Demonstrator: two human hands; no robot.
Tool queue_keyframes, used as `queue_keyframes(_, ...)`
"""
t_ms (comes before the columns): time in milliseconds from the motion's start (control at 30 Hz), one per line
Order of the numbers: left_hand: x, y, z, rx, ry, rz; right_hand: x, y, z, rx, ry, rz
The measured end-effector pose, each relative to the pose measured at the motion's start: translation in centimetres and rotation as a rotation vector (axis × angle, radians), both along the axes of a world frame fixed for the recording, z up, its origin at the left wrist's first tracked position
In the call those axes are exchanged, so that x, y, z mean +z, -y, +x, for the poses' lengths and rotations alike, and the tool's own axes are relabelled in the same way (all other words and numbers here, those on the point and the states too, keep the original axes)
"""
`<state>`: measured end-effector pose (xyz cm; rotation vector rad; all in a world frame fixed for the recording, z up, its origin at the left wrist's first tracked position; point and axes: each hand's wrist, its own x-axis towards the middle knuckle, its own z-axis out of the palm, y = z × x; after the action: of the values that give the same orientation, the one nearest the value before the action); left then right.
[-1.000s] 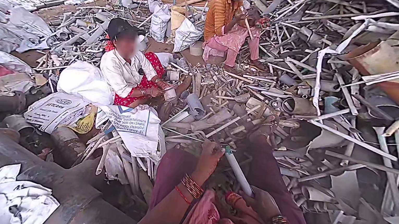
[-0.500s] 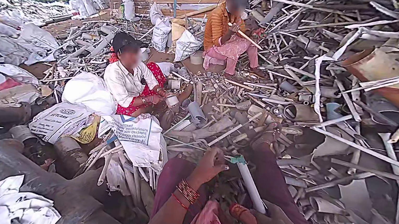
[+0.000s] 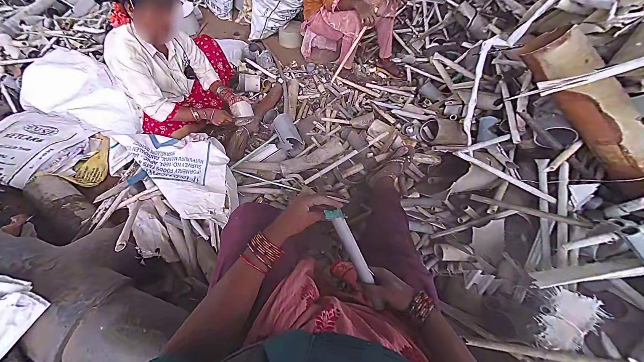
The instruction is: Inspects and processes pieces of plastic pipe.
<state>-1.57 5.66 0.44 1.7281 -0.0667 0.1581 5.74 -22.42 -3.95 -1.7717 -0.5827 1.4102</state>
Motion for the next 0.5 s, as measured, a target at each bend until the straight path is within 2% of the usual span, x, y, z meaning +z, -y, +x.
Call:
queue_keyframes(100,-0.6,0.1,0.3,-0.07,0.003,0.036,-0.2,0.3,-0.2,0.035,-0.047,-0.023)
queue_keyframes(233,-0.6,-0.3,0.2,-0.026,-0.069,0.129,-0.6,-0.4,-0.6,0.043,-0.022,-0.032)
queue_keyframes(433,1.0,1.2,1.3,0.059,-0.226,0.337,0.0,-1.1,0.4,0.118,0.325,-0.245)
queue_keyframes(500,1.4,1.4,1.0,0.094,-0.277,0.394,0.8,-1.9,-0.2,0.125,0.393,-0.258)
